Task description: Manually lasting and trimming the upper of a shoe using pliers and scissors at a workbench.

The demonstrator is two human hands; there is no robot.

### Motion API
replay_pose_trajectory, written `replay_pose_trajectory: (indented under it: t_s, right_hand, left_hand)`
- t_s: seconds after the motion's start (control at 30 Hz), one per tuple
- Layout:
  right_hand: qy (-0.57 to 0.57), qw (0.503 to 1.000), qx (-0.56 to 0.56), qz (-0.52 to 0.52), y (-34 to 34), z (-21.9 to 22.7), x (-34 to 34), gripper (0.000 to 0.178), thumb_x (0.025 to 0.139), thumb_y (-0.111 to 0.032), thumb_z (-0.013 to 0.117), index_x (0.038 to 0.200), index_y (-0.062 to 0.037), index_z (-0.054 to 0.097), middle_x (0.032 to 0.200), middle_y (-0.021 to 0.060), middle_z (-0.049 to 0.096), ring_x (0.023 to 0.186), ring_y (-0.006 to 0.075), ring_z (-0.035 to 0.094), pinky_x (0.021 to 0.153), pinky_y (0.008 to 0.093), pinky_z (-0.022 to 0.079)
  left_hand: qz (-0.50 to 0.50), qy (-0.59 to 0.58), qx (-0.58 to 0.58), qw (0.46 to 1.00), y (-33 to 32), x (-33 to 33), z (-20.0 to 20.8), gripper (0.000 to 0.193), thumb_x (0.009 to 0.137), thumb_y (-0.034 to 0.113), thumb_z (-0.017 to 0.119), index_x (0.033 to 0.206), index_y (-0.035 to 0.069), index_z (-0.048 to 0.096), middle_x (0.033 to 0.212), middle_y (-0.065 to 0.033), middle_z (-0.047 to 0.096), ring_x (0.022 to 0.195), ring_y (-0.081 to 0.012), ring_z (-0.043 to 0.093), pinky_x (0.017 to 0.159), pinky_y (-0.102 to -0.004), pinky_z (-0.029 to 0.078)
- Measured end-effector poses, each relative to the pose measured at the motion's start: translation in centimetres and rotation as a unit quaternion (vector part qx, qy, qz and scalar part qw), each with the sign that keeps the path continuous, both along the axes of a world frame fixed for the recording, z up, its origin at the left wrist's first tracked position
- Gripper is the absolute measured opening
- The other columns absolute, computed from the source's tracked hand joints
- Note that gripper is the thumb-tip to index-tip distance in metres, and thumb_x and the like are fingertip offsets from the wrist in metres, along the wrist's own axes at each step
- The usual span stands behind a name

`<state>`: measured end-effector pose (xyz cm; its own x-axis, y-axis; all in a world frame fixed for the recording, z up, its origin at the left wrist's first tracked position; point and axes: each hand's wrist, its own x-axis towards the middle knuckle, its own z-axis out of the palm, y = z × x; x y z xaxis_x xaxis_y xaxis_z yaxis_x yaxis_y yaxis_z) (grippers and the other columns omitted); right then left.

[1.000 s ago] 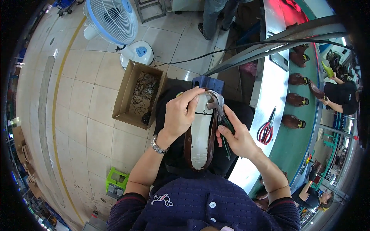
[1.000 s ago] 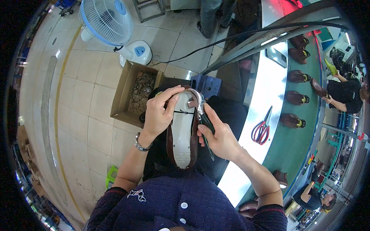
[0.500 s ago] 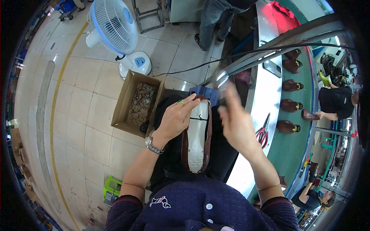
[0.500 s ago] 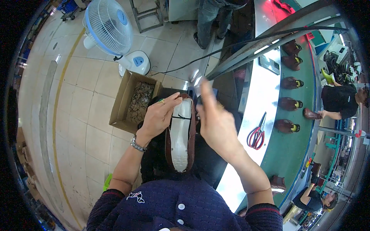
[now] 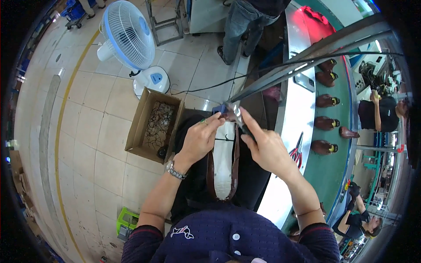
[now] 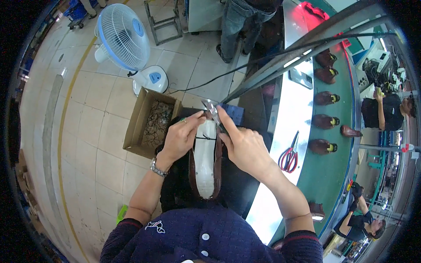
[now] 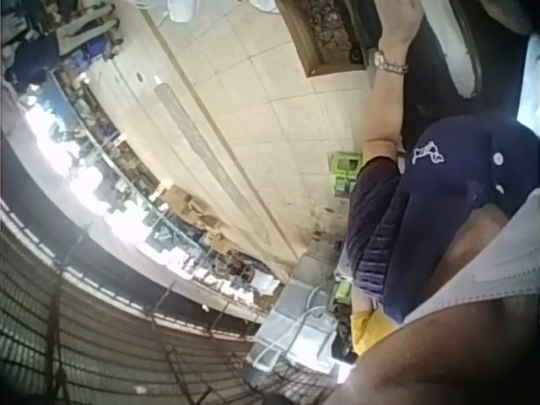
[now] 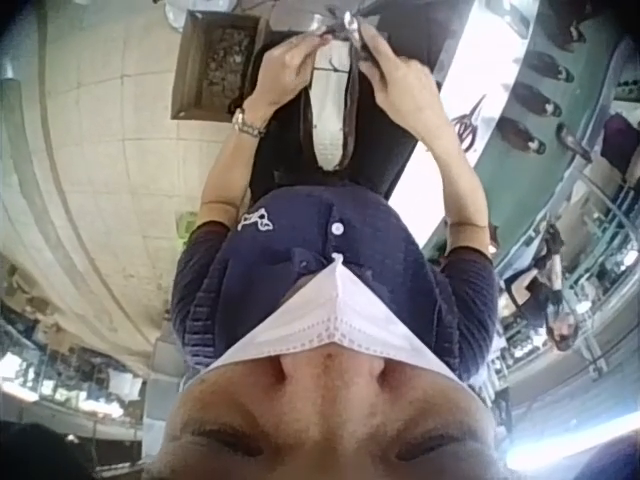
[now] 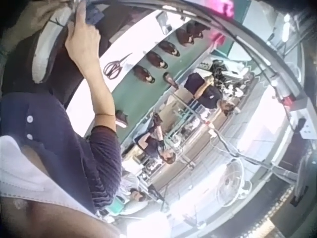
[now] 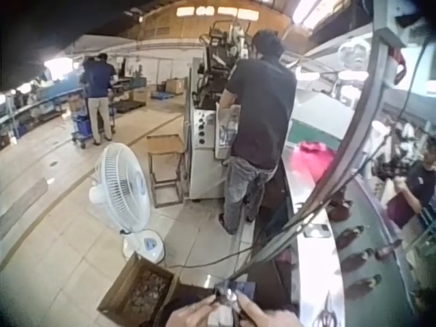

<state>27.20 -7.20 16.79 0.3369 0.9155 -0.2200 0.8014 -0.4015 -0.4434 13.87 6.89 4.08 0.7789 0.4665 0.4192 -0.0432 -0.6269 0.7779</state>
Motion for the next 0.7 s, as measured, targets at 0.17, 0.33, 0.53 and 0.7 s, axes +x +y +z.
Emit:
replay_pose_trajectory:
  t_s: [0.17, 0.33, 0.53, 0.7]
  right_hand:
    - [-0.032, 0.996, 0.065, -0.045, -1.3, -3.1, -1.3, 0.069, 0.093, -0.013, 0.055, 0.152, -0.0151, 0.018, 0.069, 0.0219, 0.064, 0.062, 0.0392, 0.065, 0.056, 0.0480, 0.052]
    - [-0.056, 0.996, 0.053, 0.033, -0.3, -0.8, 0.1, 0.071, 0.092, -0.014, 0.056, 0.152, -0.0172, 0.019, 0.067, 0.0201, 0.064, 0.059, 0.0366, 0.065, 0.055, 0.0457, 0.054]
    - [-0.078, 0.996, 0.050, -0.003, -1.4, -2.9, -0.7, 0.074, 0.091, -0.014, 0.057, 0.153, -0.0227, 0.017, 0.072, 0.0231, 0.065, 0.061, 0.0372, 0.065, 0.056, 0.0442, 0.053]
    - [0.165, 0.974, 0.107, -0.108, -4.3, -1.2, -1.5, 0.076, 0.089, -0.011, 0.060, 0.153, -0.0200, 0.019, 0.087, 0.0244, 0.066, 0.065, 0.0347, 0.067, 0.068, 0.0461, 0.054]
  left_hand:
    - [-0.019, 0.032, -0.035, 0.999, -0.7, -0.2, 1.2, 0.027, 0.088, 0.002, 0.059, 0.115, 0.003, 0.056, 0.115, -0.0193, 0.066, 0.095, -0.0329, 0.067, 0.079, -0.0368, 0.054]
    - [0.032, 0.128, -0.332, 0.934, -2.0, -2.4, 1.1, 0.081, 0.086, 0.024, 0.073, 0.148, 0.004, 0.025, 0.140, -0.0223, 0.048, 0.121, -0.0295, 0.057, 0.096, -0.0378, 0.047]
    - [-0.102, 0.140, -0.656, 0.734, -5.5, -4.2, 1.5, 0.096, 0.082, 0.026, 0.078, 0.153, 0.007, 0.015, 0.147, -0.0096, 0.037, 0.134, -0.0201, 0.037, 0.109, -0.0349, 0.033]
    - [-0.131, 0.147, -0.699, 0.687, -6.3, -5.3, 2.0, 0.096, 0.080, 0.015, 0.078, 0.153, 0.008, 0.015, 0.145, -0.0089, 0.039, 0.134, -0.0194, 0.037, 0.111, -0.0348, 0.030]
